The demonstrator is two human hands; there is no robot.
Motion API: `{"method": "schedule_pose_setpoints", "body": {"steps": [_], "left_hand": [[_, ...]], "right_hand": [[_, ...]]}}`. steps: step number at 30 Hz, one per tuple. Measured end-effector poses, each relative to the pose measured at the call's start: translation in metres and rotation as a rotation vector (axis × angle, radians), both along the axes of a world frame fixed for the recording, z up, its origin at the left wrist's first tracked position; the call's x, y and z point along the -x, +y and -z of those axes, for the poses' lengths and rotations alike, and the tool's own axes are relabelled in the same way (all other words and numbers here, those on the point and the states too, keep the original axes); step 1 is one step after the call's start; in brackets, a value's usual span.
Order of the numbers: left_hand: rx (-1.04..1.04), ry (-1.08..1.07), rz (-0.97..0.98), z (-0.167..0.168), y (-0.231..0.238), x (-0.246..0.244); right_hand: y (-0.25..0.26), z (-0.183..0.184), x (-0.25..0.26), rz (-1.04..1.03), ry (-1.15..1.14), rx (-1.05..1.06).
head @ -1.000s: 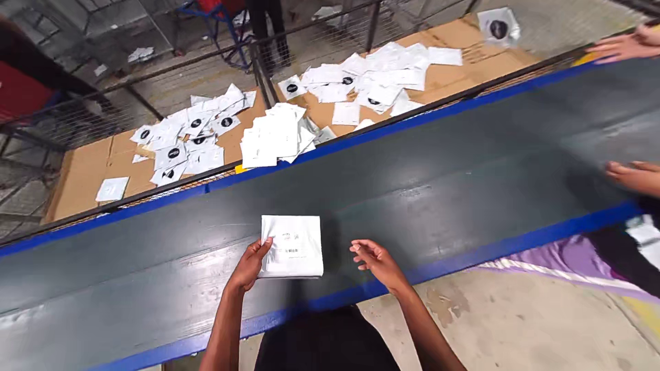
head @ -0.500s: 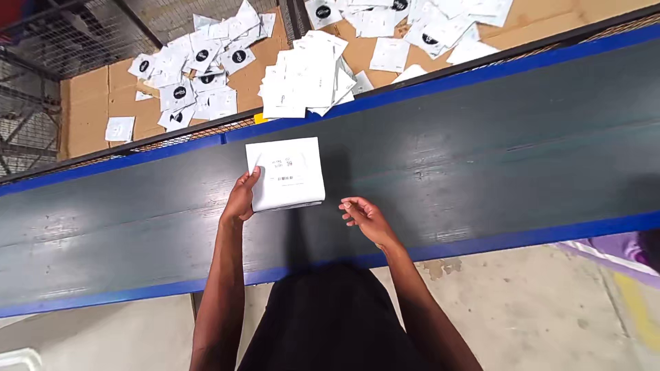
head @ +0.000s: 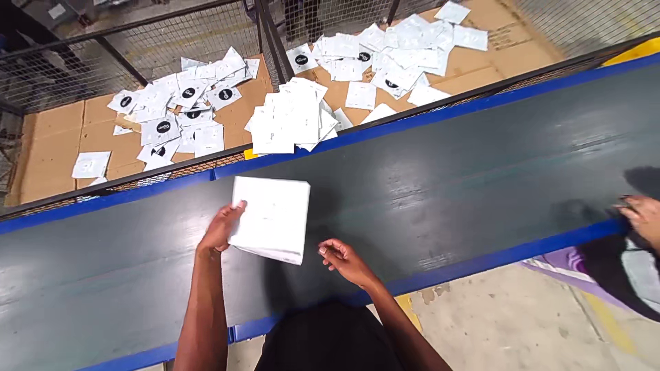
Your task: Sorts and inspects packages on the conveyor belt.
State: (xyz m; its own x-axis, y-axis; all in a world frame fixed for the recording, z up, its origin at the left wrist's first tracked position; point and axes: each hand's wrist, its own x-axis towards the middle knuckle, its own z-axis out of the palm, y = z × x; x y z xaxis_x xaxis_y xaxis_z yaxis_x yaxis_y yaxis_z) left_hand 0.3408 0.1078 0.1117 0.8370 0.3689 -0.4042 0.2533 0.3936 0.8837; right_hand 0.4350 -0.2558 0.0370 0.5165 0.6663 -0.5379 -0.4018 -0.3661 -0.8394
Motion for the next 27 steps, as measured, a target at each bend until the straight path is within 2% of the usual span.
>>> {"method": "schedule_pose_setpoints", "body": {"steps": [2,4,5,6,8,11,13,15,18,21,24,27], "left_hand": [[-0.040,-0.019,-0.299,0.003,0.041,-0.021],[-0.071,0.053,-0.607,0.018,0.088,-0.049],[-0.107,0.108,-0.728,0.030,0.104,-0.062],[-0.174,0.145,-0.765,0.041,0.112,-0.074],[-0.347,0.138,-0.627,0.058,0.103,-0.109],[-0.619,0.138,-0.234,0.083,0.077,-0.172],[-0.809,0.206,-0.050,0.100,0.074,-0.215],[-0.900,0.302,0.089,0.106,0.080,-0.255],[-0.997,0.473,0.205,0.115,0.090,-0.301],[-0.982,0.611,0.217,0.121,0.095,-0.324],[-0.854,0.604,0.150,0.136,0.106,-0.328],[-0.700,0.498,0.051,0.145,0.110,-0.316]], "right_hand": [[0.000,0.000,-0.006,0.012,0.001,0.010],[0.004,0.003,-0.016,0.024,-0.050,0.033],[0.011,0.004,-0.026,0.019,-0.115,0.062],[0.024,0.004,-0.041,0.005,-0.205,0.095],[0.067,0.001,-0.091,0.014,-0.398,0.133],[0.141,0.006,-0.196,0.138,-0.671,0.214],[0.179,0.016,-0.259,0.221,-0.732,0.345],[0.205,0.025,-0.300,0.225,-0.670,0.502],[0.221,0.036,-0.325,0.125,-0.547,0.682],[0.226,0.046,-0.329,0.103,-0.559,0.683],[0.227,0.048,-0.318,0.104,-0.682,0.492],[0.227,0.044,-0.286,0.225,-0.693,0.076]]}}
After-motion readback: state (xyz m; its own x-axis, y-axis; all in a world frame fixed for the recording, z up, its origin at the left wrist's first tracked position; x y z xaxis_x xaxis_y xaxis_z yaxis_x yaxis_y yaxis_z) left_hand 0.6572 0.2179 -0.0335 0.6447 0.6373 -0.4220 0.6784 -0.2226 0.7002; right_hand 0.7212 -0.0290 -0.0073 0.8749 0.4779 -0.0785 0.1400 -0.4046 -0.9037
